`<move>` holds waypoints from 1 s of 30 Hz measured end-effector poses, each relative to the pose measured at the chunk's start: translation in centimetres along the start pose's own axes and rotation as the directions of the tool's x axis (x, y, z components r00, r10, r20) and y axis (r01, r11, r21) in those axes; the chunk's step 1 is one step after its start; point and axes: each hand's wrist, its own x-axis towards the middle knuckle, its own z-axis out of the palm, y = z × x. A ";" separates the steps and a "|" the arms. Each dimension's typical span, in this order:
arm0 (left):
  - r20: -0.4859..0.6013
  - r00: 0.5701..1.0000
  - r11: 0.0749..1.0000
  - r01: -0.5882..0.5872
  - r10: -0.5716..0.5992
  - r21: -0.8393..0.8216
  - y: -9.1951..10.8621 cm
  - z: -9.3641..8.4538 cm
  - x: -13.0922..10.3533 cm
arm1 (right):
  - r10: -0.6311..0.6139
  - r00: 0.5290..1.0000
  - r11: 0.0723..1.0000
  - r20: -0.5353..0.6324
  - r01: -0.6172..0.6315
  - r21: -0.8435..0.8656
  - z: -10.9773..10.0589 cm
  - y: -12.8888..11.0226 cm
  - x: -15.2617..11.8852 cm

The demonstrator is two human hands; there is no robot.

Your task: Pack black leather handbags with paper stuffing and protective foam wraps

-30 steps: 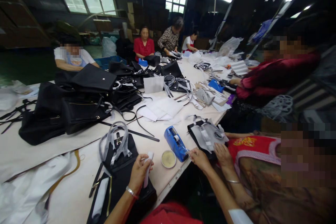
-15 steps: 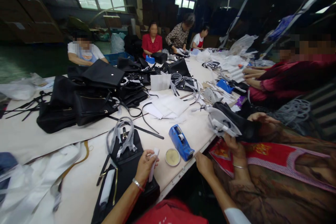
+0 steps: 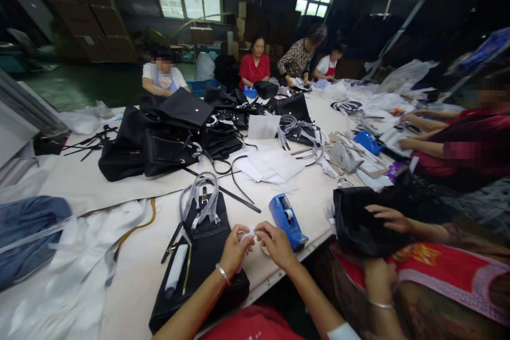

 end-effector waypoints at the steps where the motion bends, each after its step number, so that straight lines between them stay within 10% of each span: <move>1: -0.004 1.000 1.000 -0.006 0.006 -0.008 0.1 0.1 -0.1 | -0.028 1.000 0.998 -0.007 0.028 -0.058 0.2 0.0 0.2; 7: -0.015 1.000 0.995 0.022 -0.023 -0.094 0.2 -0.2 -0.2 | -0.106 0.994 0.974 -0.002 0.103 -0.204 0.4 0.8 0.9; 20: 0.214 0.960 0.926 0.238 -0.179 -0.293 2.2 -1.7 0.5 | 0.204 0.976 0.766 0.071 -0.205 0.609 4.9 4.6 1.5; 30: 0.074 0.984 0.976 0.170 -0.161 -0.135 1.5 -0.1 0.8 | 0.283 0.957 0.863 0.063 -0.283 0.418 3.0 4.1 2.6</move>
